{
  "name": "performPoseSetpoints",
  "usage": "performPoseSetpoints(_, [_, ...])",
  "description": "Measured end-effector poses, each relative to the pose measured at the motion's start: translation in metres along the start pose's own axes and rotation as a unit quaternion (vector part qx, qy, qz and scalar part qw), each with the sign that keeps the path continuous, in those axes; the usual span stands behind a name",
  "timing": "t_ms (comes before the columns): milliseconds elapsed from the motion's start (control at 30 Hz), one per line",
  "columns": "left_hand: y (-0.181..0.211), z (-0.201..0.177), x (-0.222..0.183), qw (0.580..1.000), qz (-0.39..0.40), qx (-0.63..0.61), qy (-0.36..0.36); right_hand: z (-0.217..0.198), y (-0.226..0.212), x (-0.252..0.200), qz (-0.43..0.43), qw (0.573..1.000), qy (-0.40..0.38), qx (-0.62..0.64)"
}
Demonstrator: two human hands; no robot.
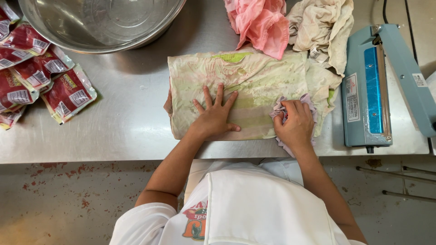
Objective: The person is cleaning individual food packets with a cloth and then sealing them using a manual heat sealing machine on a production table.
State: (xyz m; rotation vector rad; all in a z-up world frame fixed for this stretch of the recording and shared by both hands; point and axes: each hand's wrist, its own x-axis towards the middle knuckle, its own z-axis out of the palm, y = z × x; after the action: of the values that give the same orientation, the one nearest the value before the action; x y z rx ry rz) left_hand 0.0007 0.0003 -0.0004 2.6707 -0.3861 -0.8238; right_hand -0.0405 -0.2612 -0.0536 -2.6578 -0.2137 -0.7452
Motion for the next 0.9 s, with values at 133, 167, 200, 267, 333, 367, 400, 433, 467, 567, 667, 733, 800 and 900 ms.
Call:
performPoseSetpoints(133, [0.0,0.001,0.0,1.0,-0.001,0.006,0.0,-0.002,-0.001,0.001,-0.001,1.0,0.0,0.0])
performPoseSetpoints(167, [0.0,0.001,0.0,1.0,-0.001,0.006,0.0,-0.001,-0.001,0.0,-0.001,1.0,0.0,0.0])
performPoseSetpoints(200, [-0.001,0.002,0.0,1.0,0.0,0.005,0.003,-0.001,-0.001,0.0,-0.001,1.0,-0.001,0.001])
performPoseSetpoints(267, [-0.001,0.002,0.0,1.0,0.002,0.005,0.005,-0.001,-0.001,0.0,-0.001,1.0,-0.002,0.001])
performPoseSetpoints(333, [-0.001,0.002,0.001,1.0,0.002,0.006,0.005,-0.001,-0.001,0.0,-0.002,1.0,0.001,0.001])
performPoseSetpoints(367, [-0.001,0.002,0.001,1.0,0.001,0.005,0.005,-0.001,-0.001,0.001,-0.003,1.0,0.0,0.001])
performPoseSetpoints(400, [0.0,0.002,0.0,1.0,0.001,0.007,0.005,-0.001,-0.001,0.001,-0.003,1.0,-0.001,0.003])
performPoseSetpoints(433, [0.0,0.002,0.0,1.0,0.001,0.009,0.004,-0.002,-0.001,0.001,-0.003,1.0,-0.003,0.005])
performPoseSetpoints(467, [0.0,0.002,0.0,1.0,0.001,0.009,0.004,-0.002,-0.001,0.0,-0.003,1.0,-0.004,0.005])
performPoseSetpoints(567, [-0.002,-0.003,0.003,1.0,0.0,0.021,0.002,-0.001,-0.001,0.0,-0.002,1.0,-0.002,0.003])
performPoseSetpoints(667, [-0.012,-0.037,0.0,0.999,0.019,0.04,-0.021,-0.001,0.001,-0.001,-0.003,1.0,-0.001,0.001])
performPoseSetpoints(733, [-0.026,-0.088,-0.01,0.984,0.139,-0.111,0.012,-0.003,0.0,-0.001,-0.007,1.0,-0.017,-0.007])
performPoseSetpoints(800, [-0.065,-0.116,0.011,0.969,0.171,-0.147,0.105,-0.003,0.0,-0.001,-0.011,1.0,-0.01,0.0])
performPoseSetpoints(900, [-0.124,-0.172,0.048,0.933,0.175,-0.131,0.285,-0.009,-0.007,0.003,-0.007,1.0,-0.024,0.005])
